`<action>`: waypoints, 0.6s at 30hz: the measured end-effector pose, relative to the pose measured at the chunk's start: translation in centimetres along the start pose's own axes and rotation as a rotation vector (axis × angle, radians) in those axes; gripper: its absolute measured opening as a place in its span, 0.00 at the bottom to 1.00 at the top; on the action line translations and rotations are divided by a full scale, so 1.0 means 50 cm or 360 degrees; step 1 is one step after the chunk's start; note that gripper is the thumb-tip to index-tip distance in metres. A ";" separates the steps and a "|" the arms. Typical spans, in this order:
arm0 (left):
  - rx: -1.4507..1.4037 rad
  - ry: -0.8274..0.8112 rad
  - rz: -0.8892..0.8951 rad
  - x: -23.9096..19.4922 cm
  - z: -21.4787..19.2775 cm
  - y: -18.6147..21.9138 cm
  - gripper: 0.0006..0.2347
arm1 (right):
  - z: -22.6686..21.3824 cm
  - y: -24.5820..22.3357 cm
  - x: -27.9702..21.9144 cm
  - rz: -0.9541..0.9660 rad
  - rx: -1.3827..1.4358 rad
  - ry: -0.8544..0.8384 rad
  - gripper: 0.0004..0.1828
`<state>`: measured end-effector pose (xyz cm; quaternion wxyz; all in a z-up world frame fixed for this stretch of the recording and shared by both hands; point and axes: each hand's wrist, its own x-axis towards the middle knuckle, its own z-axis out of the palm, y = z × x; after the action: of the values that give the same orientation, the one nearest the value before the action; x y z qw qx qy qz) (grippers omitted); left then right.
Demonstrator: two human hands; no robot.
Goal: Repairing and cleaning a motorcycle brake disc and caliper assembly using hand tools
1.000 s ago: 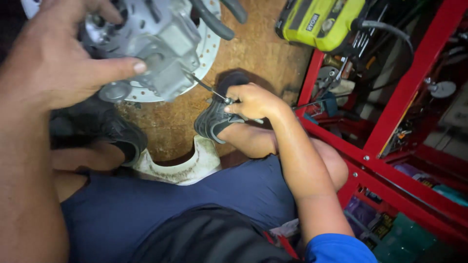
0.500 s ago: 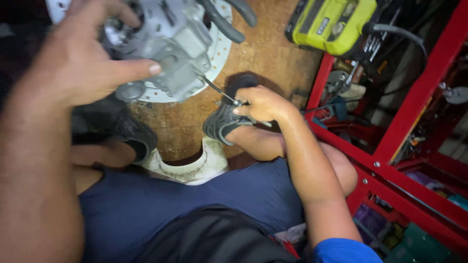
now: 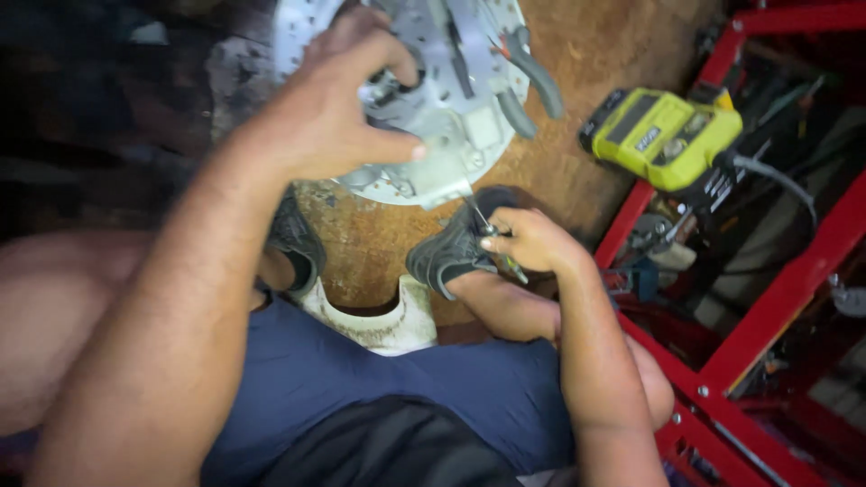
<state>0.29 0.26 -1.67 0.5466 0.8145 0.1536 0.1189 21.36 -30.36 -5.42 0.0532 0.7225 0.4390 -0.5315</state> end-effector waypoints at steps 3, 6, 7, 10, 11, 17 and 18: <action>-0.0045 -0.0158 -0.0368 0.001 -0.012 0.032 0.22 | -0.004 -0.016 -0.002 0.0033 0.0003 0.0007 0.17; -0.0013 -0.0112 -0.0356 0.000 0.001 0.016 0.24 | 0.000 -0.010 0.002 0.0064 0.0025 -0.0013 0.17; -0.0008 -0.0094 -0.0361 0.000 -0.001 0.019 0.24 | 0.000 -0.013 0.002 0.0052 0.0011 -0.0016 0.17; -0.0020 -0.0133 -0.0438 0.003 -0.011 0.037 0.24 | -0.003 -0.020 0.001 0.0054 0.0024 -0.0026 0.16; -0.0077 -0.0208 -0.0553 0.005 -0.018 0.048 0.23 | -0.005 -0.023 0.000 0.0071 0.0050 -0.0037 0.16; -0.0085 -0.0181 -0.0534 0.004 -0.005 0.029 0.23 | -0.002 -0.023 0.004 0.0116 0.0087 -0.0058 0.13; -0.0054 -0.0147 -0.0496 0.003 -0.001 0.025 0.25 | -0.001 -0.022 0.005 0.0123 0.0090 -0.0063 0.13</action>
<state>0.57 -0.08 -0.49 0.5786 0.7761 0.2507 -0.0025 20.65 -29.52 -5.15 0.0618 0.7295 0.3945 -0.5553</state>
